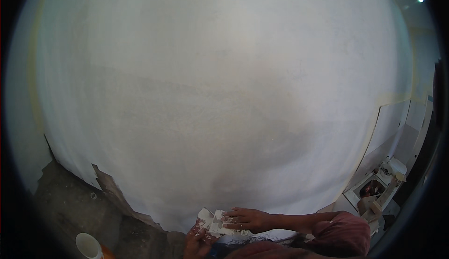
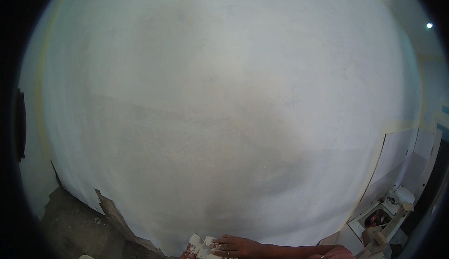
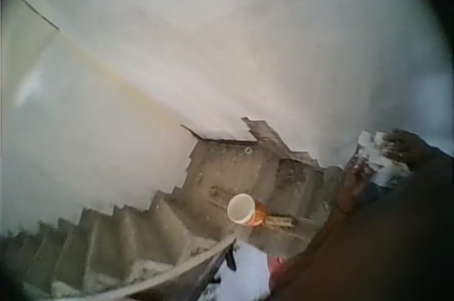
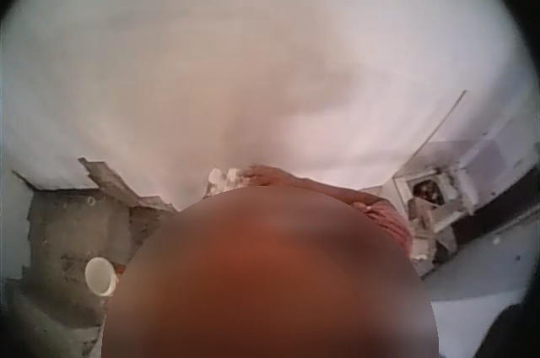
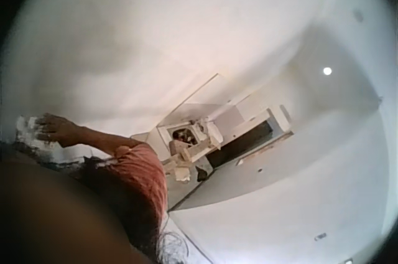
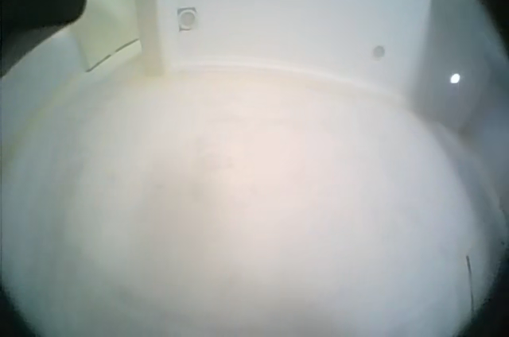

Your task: Applying putty or plaster to a wall using putty knives in a stairwell.

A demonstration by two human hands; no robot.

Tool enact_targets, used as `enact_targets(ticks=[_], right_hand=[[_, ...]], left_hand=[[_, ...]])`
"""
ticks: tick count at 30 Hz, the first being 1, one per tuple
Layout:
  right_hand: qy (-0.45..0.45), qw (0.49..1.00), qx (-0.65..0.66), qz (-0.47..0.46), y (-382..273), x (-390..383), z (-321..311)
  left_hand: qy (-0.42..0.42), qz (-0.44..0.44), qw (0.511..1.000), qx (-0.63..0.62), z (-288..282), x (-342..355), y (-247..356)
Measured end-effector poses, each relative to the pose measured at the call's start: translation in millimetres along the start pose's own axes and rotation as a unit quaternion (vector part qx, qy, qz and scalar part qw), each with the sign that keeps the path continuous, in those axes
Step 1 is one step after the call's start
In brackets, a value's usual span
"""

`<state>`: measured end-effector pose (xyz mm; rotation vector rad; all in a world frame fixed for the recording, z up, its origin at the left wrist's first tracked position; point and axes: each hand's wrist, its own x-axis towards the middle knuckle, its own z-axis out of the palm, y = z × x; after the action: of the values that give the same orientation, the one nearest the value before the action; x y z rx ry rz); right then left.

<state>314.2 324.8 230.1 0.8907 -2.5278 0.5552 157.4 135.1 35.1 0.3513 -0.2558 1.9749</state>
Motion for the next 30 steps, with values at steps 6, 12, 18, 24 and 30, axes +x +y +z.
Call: enact_targets(ticks=[6, 12, 18, 24, 30], right_hand=[[0.050, 0.990, -0.076, 0.108, 25.1, -27.3, 24.4], [0.330, 0.418, 0.704, 0.470, 38.3, -55.1, 75.1], [0.189, 0.760, 0.441, 0.439, 37.2, -64.6, 72.7], [0.436, 0.525, 0.597, 0.422, -33.1, 43.8, -124.6], [0.494, 0.853, -0.015, 0.169, -72.8, 184.6, -373.6]], left_hand=[[0.088, 0.021, 0.631, 0.770, 48.5, -11.2, 15.4], [0.143, 0.283, 0.599, 0.735, 122.0, 19.0, -19.0], [-0.153, 0.212, 0.321, 0.910, 88.6, 20.9, -11.6], [-0.058, 0.051, 0.453, 0.888, 46.0, 19.7, -16.6], [0.064, 0.007, 0.506, 0.860, -162.0, 15.7, 10.2]])
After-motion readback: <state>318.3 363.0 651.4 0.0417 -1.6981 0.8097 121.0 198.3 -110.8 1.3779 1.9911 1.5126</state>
